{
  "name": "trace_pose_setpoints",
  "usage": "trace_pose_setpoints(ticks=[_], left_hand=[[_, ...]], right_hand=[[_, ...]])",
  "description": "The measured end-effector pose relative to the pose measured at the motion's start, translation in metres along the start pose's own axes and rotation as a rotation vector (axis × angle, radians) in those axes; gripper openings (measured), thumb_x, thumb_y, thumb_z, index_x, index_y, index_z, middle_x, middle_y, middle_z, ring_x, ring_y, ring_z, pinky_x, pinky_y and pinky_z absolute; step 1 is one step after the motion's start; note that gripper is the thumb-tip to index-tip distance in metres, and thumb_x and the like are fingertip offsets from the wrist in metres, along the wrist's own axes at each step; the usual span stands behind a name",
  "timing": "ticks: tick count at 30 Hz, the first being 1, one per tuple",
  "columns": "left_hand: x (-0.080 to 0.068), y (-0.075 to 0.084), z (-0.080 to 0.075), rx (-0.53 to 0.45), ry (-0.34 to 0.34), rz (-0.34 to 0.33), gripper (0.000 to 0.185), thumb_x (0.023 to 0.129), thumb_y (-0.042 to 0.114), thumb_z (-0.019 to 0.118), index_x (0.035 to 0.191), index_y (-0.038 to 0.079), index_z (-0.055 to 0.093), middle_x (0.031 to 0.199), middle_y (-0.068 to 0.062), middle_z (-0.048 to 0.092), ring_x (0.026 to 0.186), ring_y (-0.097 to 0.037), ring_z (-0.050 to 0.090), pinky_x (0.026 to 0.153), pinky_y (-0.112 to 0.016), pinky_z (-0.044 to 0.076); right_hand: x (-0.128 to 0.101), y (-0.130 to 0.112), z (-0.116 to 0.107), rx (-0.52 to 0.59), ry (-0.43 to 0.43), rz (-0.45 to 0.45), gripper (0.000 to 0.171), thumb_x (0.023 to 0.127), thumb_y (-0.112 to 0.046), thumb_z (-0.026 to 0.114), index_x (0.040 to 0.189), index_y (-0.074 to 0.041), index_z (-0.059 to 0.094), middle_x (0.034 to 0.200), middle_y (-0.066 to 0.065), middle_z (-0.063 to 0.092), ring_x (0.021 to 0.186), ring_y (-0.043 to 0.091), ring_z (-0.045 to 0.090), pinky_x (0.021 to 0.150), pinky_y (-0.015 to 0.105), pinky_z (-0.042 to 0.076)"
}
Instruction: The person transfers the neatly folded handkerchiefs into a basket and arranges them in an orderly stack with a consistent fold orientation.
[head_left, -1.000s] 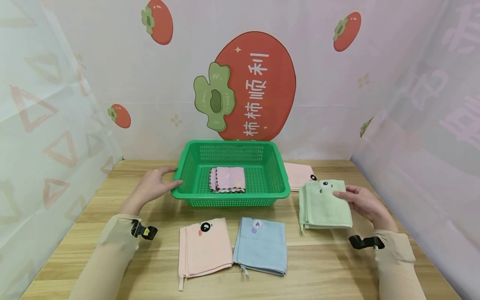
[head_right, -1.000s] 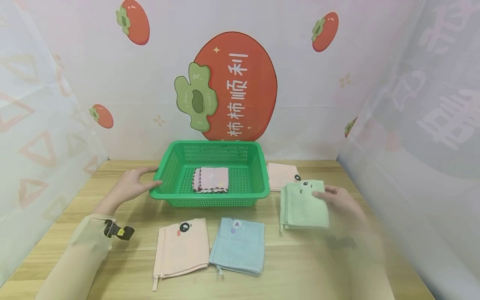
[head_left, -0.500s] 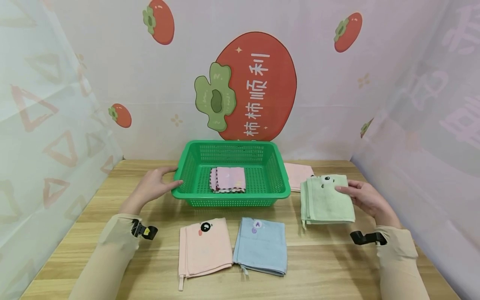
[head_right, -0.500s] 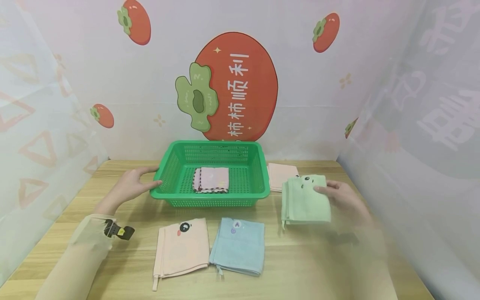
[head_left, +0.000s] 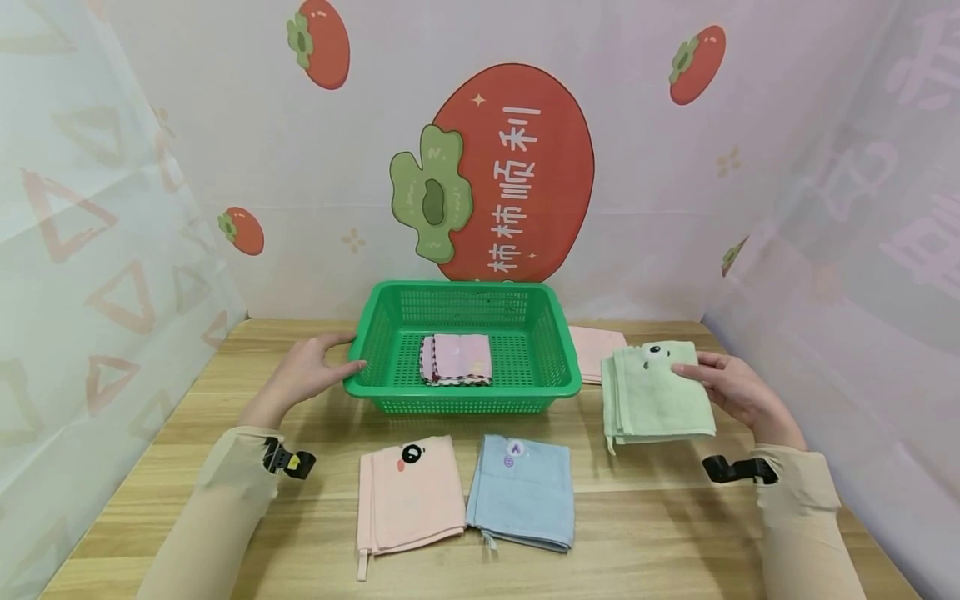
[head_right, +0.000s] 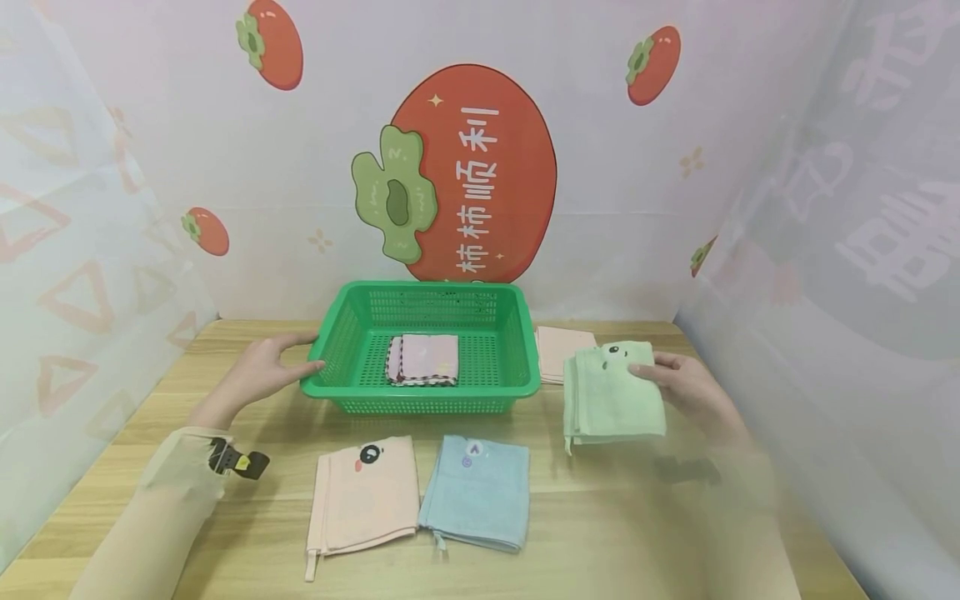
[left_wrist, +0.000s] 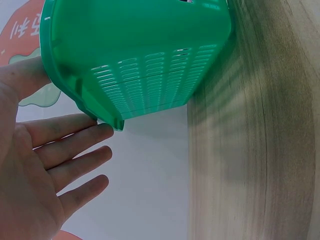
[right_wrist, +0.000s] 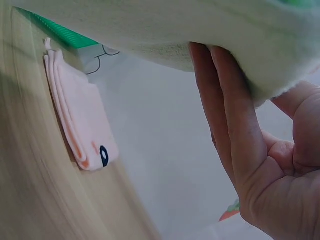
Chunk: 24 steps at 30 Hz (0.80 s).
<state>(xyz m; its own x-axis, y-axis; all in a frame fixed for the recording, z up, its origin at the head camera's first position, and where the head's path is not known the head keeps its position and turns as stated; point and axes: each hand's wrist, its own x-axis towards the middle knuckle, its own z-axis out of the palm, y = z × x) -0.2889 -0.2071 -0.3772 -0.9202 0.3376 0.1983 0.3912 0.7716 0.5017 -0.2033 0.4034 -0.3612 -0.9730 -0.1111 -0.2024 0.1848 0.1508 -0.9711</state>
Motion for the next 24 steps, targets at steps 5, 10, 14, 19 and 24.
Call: trace_pose_setpoints(ticks=[5,10,14,19,24], left_hand=[[0.0,0.0,0.0,0.008,0.001,-0.006,0.067,0.086,0.047,0.065,0.133,0.002,0.053,0.132,-0.021,0.056,0.125,-0.042,0.048,0.097,-0.059,0.042],[0.0,0.001,0.0,0.002,0.001,-0.007,0.066,0.085,0.046,0.065,0.133,0.002,0.053,0.132,-0.021,0.056,0.125,-0.042,0.048,0.097,-0.059,0.042],[0.0,0.0,-0.001,-0.001,-0.002,-0.007,0.067,0.085,0.046,0.066,0.133,0.002,0.053,0.132,-0.021,0.056,0.125,-0.042,0.048,0.098,-0.059,0.041],[0.001,0.0,-0.001,-0.001,-0.006,-0.008,0.067,0.085,0.047,0.066,0.133,0.002,0.053,0.132,-0.021,0.056,0.124,-0.042,0.049,0.097,-0.059,0.042],[0.002,0.0,-0.002,-0.006,-0.009,-0.017,0.066,0.085,0.045,0.067,0.133,0.002,0.054,0.131,-0.021,0.056,0.124,-0.042,0.049,0.097,-0.059,0.042]], right_hand=[[0.0,-0.007,0.003,0.017,-0.005,-0.005,0.015,0.096,-0.013,0.056,0.1,-0.023,0.067,0.089,-0.004,0.071,0.075,0.009,0.069,0.064,0.024,0.057],[0.001,-0.016,0.004,0.021,-0.008,-0.005,0.015,0.096,-0.013,0.055,0.099,-0.023,0.067,0.088,-0.002,0.072,0.074,0.011,0.07,0.063,0.027,0.057],[0.002,-0.022,0.006,0.022,-0.014,-0.01,0.017,0.096,-0.013,0.055,0.1,-0.024,0.067,0.087,-0.002,0.072,0.073,0.011,0.07,0.062,0.027,0.057],[0.003,-0.029,0.009,0.007,-0.022,-0.025,0.017,0.096,-0.013,0.055,0.1,-0.023,0.068,0.086,-0.002,0.072,0.072,0.01,0.069,0.061,0.025,0.057],[0.005,-0.037,0.014,0.024,-0.033,-0.034,0.017,0.096,-0.012,0.056,0.1,-0.022,0.068,0.087,-0.002,0.072,0.072,0.009,0.069,0.061,0.024,0.056]])
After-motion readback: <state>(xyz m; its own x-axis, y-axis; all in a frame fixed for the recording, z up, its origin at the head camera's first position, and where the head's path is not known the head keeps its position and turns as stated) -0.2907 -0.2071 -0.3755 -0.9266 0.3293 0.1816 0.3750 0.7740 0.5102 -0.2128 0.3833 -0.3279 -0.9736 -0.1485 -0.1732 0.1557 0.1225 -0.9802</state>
